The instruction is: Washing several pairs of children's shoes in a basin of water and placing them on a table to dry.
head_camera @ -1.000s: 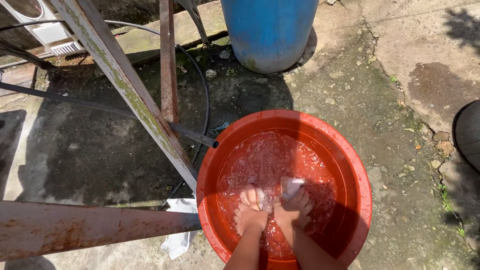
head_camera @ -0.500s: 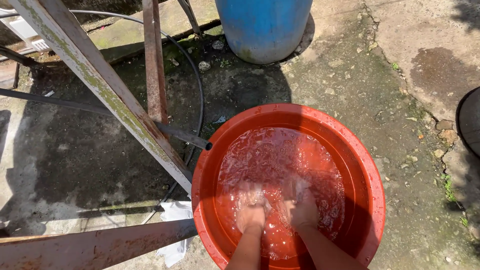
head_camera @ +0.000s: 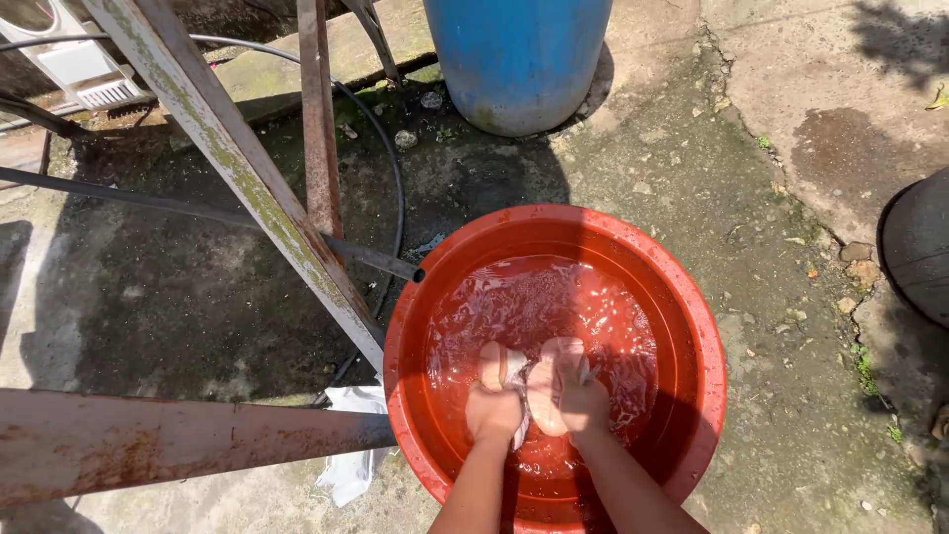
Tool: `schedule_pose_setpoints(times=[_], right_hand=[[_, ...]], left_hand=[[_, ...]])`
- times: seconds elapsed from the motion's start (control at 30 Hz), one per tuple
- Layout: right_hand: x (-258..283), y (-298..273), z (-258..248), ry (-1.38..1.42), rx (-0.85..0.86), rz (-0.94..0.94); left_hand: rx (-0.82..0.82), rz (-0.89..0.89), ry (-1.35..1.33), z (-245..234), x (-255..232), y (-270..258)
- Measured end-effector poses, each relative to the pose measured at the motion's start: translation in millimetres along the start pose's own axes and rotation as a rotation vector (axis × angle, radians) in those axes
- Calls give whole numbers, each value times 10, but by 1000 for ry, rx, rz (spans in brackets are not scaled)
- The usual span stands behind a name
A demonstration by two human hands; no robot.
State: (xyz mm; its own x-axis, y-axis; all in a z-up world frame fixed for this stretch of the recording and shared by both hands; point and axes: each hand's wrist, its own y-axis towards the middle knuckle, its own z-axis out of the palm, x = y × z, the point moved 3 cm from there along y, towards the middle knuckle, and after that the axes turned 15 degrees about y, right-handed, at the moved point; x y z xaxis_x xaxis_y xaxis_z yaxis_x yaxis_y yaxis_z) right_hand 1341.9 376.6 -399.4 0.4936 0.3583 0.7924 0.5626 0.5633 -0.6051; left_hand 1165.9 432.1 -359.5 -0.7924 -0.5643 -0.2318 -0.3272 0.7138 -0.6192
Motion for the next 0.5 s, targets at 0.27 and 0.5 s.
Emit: schedule_pose_setpoints(times=[0.27,0.5], right_hand=[[2033,-563,186,391,-14,241],[2822,-624,363,536,90,244]], left_hand=[[-174,1,154,-1755,-1438,-930],[-117,480,45,-2823,-1814,-1675]])
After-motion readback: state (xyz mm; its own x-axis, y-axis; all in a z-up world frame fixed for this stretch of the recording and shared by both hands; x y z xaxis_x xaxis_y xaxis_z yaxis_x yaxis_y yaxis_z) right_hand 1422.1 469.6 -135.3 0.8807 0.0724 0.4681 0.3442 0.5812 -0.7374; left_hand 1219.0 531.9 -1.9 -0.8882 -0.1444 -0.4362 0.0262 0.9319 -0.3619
